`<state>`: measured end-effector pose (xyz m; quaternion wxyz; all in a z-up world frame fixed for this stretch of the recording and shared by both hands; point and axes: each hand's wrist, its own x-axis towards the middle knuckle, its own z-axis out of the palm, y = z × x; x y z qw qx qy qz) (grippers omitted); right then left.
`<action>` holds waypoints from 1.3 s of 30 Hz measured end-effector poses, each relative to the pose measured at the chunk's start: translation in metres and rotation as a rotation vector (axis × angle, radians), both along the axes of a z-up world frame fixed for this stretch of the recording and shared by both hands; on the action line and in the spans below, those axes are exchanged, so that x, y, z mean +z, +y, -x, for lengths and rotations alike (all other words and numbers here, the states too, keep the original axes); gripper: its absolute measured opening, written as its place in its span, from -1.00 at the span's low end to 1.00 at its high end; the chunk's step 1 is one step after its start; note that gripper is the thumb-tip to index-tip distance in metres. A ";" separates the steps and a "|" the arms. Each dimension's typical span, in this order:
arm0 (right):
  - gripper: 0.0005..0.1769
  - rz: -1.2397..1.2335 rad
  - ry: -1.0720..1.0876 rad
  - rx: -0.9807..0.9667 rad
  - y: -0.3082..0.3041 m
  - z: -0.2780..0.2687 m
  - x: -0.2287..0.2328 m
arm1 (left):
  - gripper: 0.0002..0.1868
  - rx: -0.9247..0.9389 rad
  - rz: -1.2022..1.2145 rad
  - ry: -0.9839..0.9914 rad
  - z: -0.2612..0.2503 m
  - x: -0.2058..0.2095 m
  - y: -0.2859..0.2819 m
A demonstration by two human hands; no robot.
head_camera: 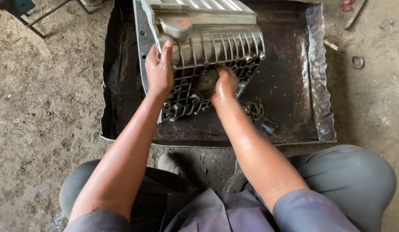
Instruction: The person cleans a ribbed metal housing and its internal components by hand using a cloth. The person wipes the exterior fins, the interior chamber, and small gear-like parts within a metal tray containing fluid.
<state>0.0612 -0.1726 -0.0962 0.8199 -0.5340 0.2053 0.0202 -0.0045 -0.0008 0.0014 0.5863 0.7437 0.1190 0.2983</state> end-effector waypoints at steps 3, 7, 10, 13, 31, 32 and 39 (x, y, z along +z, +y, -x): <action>-0.89 -0.462 0.279 0.180 -0.026 0.001 0.019 | -0.54 0.022 0.022 0.107 0.000 0.005 0.001; -0.90 -0.557 0.125 0.242 -0.058 -0.009 0.020 | -0.58 -0.011 0.062 -0.004 -0.003 0.002 0.001; -0.88 -0.481 0.119 0.116 -0.082 -0.019 0.016 | -0.61 -0.027 0.108 0.002 -0.002 0.003 0.001; -0.83 -0.430 0.102 0.063 -0.093 -0.018 0.006 | -0.61 -0.004 0.139 0.081 -0.002 0.006 0.002; -0.78 1.246 -0.854 0.152 -0.047 0.007 0.011 | -0.54 0.000 0.044 0.040 -0.006 0.005 0.007; -0.79 1.155 -0.807 0.102 -0.040 0.007 0.007 | -0.54 -0.008 0.046 0.028 -0.004 0.007 0.004; -0.78 -0.103 -0.020 -0.108 -0.010 -0.006 0.003 | -0.57 0.014 0.052 0.033 -0.003 0.004 0.007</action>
